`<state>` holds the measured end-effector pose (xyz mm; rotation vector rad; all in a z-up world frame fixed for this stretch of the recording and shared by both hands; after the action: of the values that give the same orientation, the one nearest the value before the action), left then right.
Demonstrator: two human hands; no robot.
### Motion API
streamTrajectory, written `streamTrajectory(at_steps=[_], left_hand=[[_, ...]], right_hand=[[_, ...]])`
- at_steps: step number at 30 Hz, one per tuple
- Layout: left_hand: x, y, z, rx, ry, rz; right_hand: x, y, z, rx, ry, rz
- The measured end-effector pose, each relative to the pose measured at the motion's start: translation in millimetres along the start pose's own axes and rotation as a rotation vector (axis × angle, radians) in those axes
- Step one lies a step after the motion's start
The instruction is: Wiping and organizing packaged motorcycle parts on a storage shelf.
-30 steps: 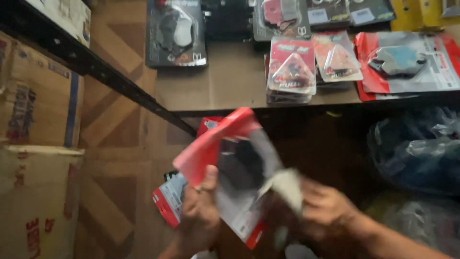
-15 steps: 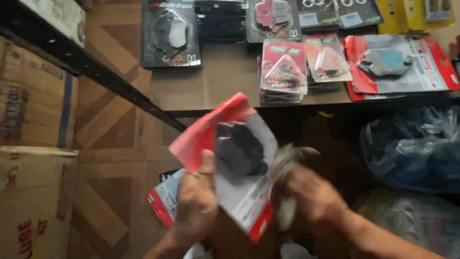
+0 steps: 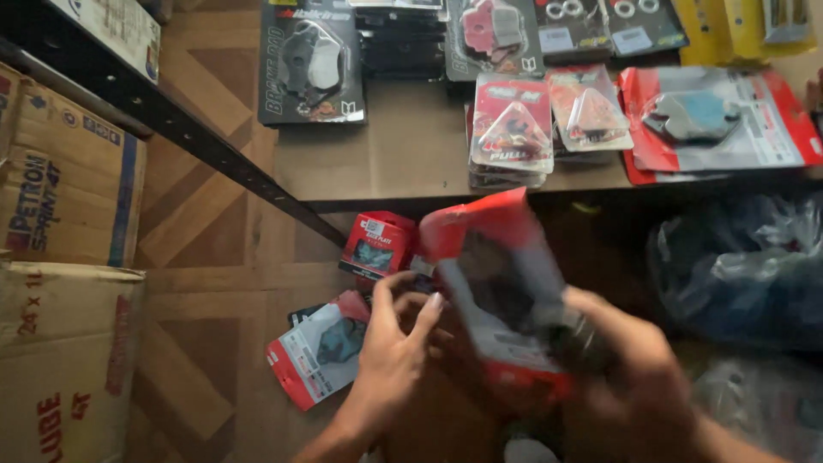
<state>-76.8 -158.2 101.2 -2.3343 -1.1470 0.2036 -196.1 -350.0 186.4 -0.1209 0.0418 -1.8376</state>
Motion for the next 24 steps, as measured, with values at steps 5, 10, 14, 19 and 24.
streamTrajectory(at_steps=[5,10,14,19,24], left_hand=[[-21.1,-18.6,7.6,-0.11,-0.618,0.283],[-34.2,-9.0,48.5,0.144,-1.174,0.577],[-43.7,-1.2,95.4,0.235,-1.863,0.737],[-29.9,-9.3,63.3,-0.346,-1.17,0.596],[-71.6,-1.9,130.3,-0.162,-1.052,0.468]], right_hand=[[-31.2,-25.2,-31.1,0.426,-0.304,0.328],[-43.9,-20.2,-49.7,0.987,-1.013,0.552],[-35.7,13.3,-0.9,0.701,-0.813,0.397],[-43.2,-6.4,-38.4,0.662,-0.811,0.456],[-37.3,13.0,-41.4,0.793,-0.902,0.541]])
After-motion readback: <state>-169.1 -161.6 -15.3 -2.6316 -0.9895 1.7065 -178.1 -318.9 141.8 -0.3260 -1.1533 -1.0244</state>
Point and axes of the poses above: each hand's wrist, its own y-axis towards the middle knuckle, its own x-axis out of the back of the hand, z = x × y, the point moved 2 cm from there along y, towards the middle knuckle, and after that the axes turned 15 degrees about y, right-handed, at the moved point
